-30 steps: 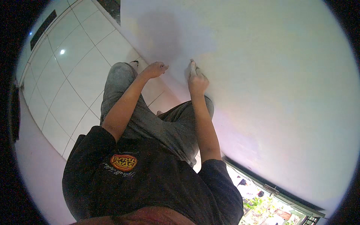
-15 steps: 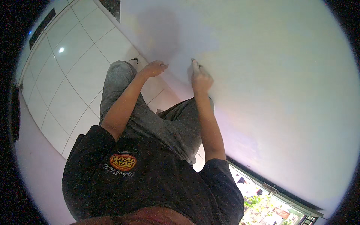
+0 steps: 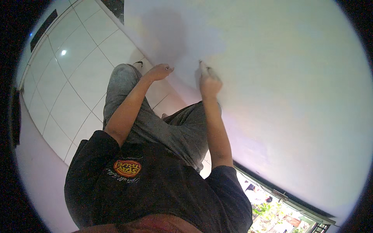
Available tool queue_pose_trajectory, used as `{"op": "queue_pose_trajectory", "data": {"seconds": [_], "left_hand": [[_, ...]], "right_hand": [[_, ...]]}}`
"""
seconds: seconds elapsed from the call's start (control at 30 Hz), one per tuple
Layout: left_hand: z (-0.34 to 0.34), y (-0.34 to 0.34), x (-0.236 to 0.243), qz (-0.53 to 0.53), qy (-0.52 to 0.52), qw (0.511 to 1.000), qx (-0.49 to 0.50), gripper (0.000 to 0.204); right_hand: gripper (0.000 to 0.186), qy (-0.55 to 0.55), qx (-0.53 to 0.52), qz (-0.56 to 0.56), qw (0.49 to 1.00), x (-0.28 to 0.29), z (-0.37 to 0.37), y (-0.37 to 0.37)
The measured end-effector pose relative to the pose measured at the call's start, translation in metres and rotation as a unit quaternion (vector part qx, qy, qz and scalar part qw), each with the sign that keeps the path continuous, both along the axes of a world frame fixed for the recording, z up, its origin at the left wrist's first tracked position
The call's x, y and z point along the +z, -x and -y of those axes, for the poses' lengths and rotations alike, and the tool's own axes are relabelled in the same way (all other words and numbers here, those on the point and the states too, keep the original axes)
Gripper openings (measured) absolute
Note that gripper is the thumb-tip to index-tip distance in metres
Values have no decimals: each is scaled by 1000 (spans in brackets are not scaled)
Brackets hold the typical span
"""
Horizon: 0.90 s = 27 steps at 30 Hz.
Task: The person uses a piece of sandpaper to sand a white wall while kneeling on a tiled floor.
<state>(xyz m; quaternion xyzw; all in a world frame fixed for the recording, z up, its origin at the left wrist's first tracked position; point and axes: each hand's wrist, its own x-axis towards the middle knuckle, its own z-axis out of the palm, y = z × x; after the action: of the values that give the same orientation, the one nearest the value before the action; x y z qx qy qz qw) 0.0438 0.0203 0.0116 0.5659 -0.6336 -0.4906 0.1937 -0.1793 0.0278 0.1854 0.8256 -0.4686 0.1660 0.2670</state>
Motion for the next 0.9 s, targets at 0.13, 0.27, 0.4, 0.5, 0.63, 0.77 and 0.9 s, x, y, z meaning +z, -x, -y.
{"op": "queue_pose_trajectory", "data": {"seconds": [0.13, 0.27, 0.4, 0.5, 0.63, 0.77, 0.9], "left_hand": [[-6, -16, -21, 39, 16, 999, -15, 60], [-10, 0, 46, 21, -49, 998, 15, 60], [-3, -6, 49, 13, -42, 999, 22, 61], [-7, -11, 20, 16, -19, 1000, 12, 60], [-8, -7, 17, 35, -9, 999, -3, 57], [2, -20, -34, 42, 41, 998, -28, 60], [6, 11, 34, 9, -14, 1000, -26, 63]], "right_hand": [[46, 151, -28, 121, 981, 108, 15, -31], [45, 120, -49, 11, 992, 89, 9, 2], [44, -37, -12, -52, 998, -11, -6, 13], [46, -15, 1, -55, 998, -1, -4, 8], [50, 129, -64, 27, 989, 110, 2, 8], [54, 162, -91, 134, 973, 111, 5, -11], [53, -41, -56, -75, 995, -28, -14, 25]]}}
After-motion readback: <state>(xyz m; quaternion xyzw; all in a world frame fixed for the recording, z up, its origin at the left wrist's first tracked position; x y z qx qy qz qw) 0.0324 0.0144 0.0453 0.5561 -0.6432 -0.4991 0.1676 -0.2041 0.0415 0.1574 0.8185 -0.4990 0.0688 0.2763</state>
